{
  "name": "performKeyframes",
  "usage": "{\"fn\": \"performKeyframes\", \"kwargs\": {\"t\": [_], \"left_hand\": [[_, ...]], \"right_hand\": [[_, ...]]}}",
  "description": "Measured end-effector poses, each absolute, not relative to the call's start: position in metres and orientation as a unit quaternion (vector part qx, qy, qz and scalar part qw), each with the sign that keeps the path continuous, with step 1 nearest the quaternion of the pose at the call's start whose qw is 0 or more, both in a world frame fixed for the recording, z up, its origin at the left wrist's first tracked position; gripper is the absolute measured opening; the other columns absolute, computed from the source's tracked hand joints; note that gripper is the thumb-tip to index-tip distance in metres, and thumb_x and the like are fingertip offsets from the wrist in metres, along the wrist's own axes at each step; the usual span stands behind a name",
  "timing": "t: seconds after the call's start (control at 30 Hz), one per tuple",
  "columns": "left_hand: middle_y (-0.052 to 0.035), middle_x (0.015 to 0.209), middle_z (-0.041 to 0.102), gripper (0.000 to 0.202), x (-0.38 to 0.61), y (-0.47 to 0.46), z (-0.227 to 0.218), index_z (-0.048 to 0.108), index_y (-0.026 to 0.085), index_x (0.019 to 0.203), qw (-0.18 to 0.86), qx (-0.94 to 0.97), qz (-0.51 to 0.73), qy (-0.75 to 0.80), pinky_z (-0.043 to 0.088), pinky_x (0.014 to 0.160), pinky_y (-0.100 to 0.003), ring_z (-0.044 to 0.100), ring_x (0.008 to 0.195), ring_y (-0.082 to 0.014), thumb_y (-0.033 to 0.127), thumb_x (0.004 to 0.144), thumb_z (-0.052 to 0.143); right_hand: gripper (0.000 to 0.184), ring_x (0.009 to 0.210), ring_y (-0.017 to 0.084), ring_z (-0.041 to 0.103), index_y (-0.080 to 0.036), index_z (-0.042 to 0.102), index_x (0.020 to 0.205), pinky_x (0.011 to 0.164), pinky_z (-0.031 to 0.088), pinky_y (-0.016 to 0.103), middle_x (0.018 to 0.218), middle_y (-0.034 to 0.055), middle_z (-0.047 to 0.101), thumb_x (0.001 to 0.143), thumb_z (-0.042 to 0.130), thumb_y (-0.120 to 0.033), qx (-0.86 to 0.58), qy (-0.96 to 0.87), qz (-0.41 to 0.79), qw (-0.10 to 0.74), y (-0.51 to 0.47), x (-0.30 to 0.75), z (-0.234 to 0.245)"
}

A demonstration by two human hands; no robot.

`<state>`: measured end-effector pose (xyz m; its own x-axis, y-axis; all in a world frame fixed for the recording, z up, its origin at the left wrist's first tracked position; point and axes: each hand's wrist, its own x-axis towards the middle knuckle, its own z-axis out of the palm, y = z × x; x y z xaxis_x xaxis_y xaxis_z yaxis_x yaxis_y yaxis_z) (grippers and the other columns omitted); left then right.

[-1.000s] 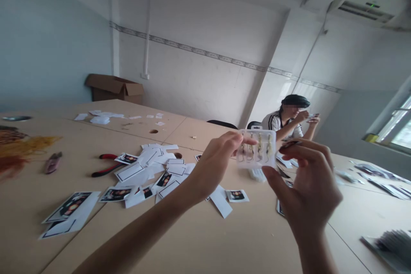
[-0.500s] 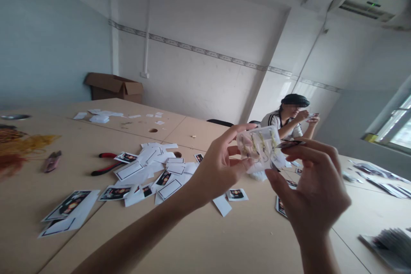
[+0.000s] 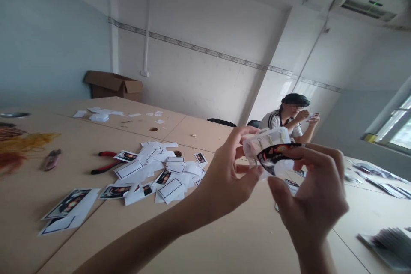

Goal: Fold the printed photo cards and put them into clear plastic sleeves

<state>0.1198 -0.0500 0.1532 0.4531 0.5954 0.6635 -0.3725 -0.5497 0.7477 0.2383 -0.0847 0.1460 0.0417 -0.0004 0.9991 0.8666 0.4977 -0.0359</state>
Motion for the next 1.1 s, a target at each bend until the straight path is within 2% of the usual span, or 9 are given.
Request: {"fn": "performKeyframes", "kwargs": {"t": [0.1,0.27,0.43,0.57,0.83,1.1], "left_hand": [[-0.0065,0.110,0.050,0.042,0.120,-0.051,0.154,0.037,0.024,0.107,0.468,0.710,0.518,0.088,0.050,0.065,-0.023,0.052,0.095,-0.0183,0.006,0.071,0.050],[-0.0069,0.106,0.051,0.044,0.121,-0.054,0.153,0.038,0.024,0.108,0.461,0.711,0.521,0.103,0.050,0.065,-0.025,0.051,0.094,-0.0197,0.005,0.071,0.050],[-0.0064,0.116,0.045,0.049,0.119,-0.057,0.153,0.038,0.025,0.112,0.455,0.710,0.526,0.115,0.050,0.065,-0.026,0.048,0.099,-0.0216,0.002,0.070,0.047],[-0.0071,0.117,0.044,0.045,0.117,-0.059,0.154,0.037,0.025,0.111,0.474,0.707,0.516,0.102,0.051,0.064,-0.025,0.050,0.097,-0.0211,0.007,0.073,0.049],[-0.0057,0.098,0.057,0.039,0.108,-0.063,0.161,0.035,0.024,0.109,0.495,0.751,0.431,0.081,0.048,0.065,-0.024,0.056,0.082,-0.0154,0.013,0.075,0.051],[-0.0049,0.094,0.058,0.037,0.105,-0.070,0.164,0.040,0.022,0.110,0.464,0.766,0.439,0.073,0.047,0.064,-0.023,0.056,0.079,-0.0139,0.012,0.076,0.049]], "right_hand": [[0.026,0.069,0.015,0.045,-0.017,0.053,0.078,0.052,0.036,0.028,0.076,0.0039,0.048,0.065,0.059,-0.039,-0.344,-0.579,-0.339,0.657,-0.085,0.239,0.146],[0.027,0.064,0.012,0.042,-0.019,0.051,0.076,0.054,0.037,0.028,0.075,0.0012,0.047,0.058,0.067,-0.029,-0.369,-0.572,-0.351,0.643,-0.088,0.239,0.149],[0.032,0.063,0.013,0.043,-0.019,0.050,0.078,0.054,0.037,0.028,0.074,0.0007,0.046,0.054,0.070,-0.025,-0.381,-0.576,-0.342,0.638,-0.089,0.237,0.149],[0.030,0.064,0.013,0.044,-0.020,0.049,0.076,0.053,0.036,0.027,0.070,-0.0007,0.044,0.055,0.070,-0.024,-0.381,-0.571,-0.366,0.628,-0.091,0.236,0.151],[0.034,0.063,0.015,0.043,-0.018,0.051,0.078,0.052,0.033,0.028,0.069,0.0014,0.044,0.052,0.072,-0.027,-0.290,-0.563,-0.403,0.661,-0.090,0.234,0.153],[0.037,0.065,0.015,0.044,-0.020,0.051,0.079,0.055,0.037,0.030,0.076,0.0027,0.043,0.050,0.074,-0.028,-0.339,-0.572,-0.366,0.651,-0.101,0.235,0.152]]}}
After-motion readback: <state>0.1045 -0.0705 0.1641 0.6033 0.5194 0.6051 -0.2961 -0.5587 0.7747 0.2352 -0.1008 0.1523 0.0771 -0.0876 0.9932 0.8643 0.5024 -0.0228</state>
